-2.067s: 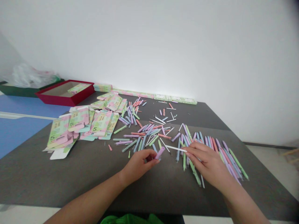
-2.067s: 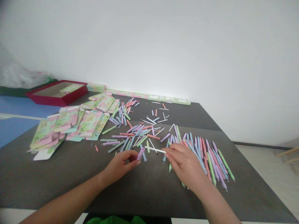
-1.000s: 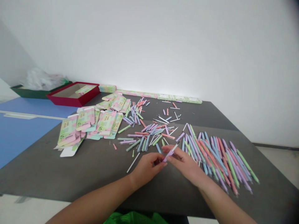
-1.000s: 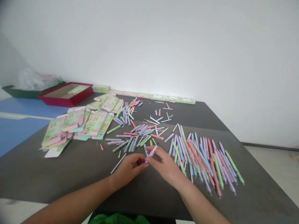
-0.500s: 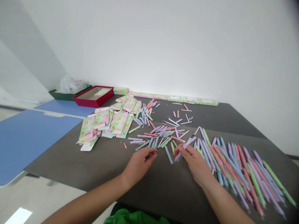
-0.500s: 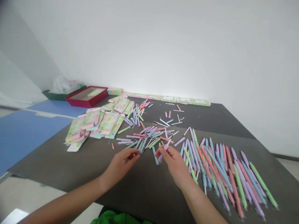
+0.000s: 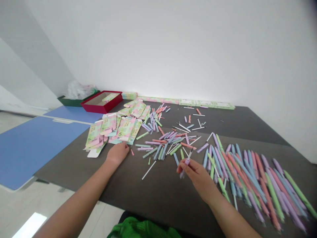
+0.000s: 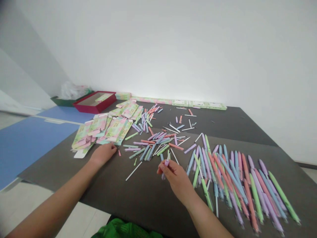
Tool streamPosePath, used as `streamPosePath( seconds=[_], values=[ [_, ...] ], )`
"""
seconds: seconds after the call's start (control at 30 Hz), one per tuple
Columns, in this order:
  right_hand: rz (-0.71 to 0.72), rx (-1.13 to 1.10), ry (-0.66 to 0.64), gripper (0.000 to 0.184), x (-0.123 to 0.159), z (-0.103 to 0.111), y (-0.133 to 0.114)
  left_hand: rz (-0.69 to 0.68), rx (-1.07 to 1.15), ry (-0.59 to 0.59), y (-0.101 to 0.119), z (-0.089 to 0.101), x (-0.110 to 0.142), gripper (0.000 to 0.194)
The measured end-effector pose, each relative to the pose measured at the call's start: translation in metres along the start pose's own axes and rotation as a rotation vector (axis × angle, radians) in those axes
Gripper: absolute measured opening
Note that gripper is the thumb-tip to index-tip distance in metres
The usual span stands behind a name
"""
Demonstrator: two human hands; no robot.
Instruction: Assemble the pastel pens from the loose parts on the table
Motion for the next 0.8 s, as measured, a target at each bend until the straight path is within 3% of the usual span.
streamPosePath(
  seconds=[0.13,0.27,0.4,0.5,0.7,0.8],
  values=[
    [-0.013,-0.035,-0.031,0.032,0.001,-0.002,-0.001,-0.013,-0.007,-0.007,-0.002,0.006,-0.002,0.029],
    [0.004,-0.024,-0.015,0.032,0.002,-0.001,0.000,-0.032,-0.014,0.063,-0.003,0.016,-0.001,0.033],
    [0.005,-0.016,-0.024,0.033,0.002,-0.001,0.002,-0.159,-0.034,0.132,0.002,0.022,0.001,0.031],
    [-0.003,-0.013,-0.029,0.034,0.001,-0.001,0.003,-0.241,-0.068,0.102,0.009,0.019,0.002,0.029],
    [-0.013,-0.023,-0.030,0.032,0.001,0.000,0.002,-0.201,-0.071,0.078,0.018,0.005,-0.002,0.026],
    [-0.008,-0.032,-0.019,0.033,0.002,0.001,0.000,-0.200,-0.039,0.070,0.022,0.007,-0.005,0.024]
  ],
)
Point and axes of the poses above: each hand's wrist, its own x-axis away from the middle knuckle, its own z-axis out of the back of the hand, y = z × x, the point moved 2 cm from there along -x, towards the middle knuckle, and after that the axes turned 5 degrees about -z, right-handed, at the moved point
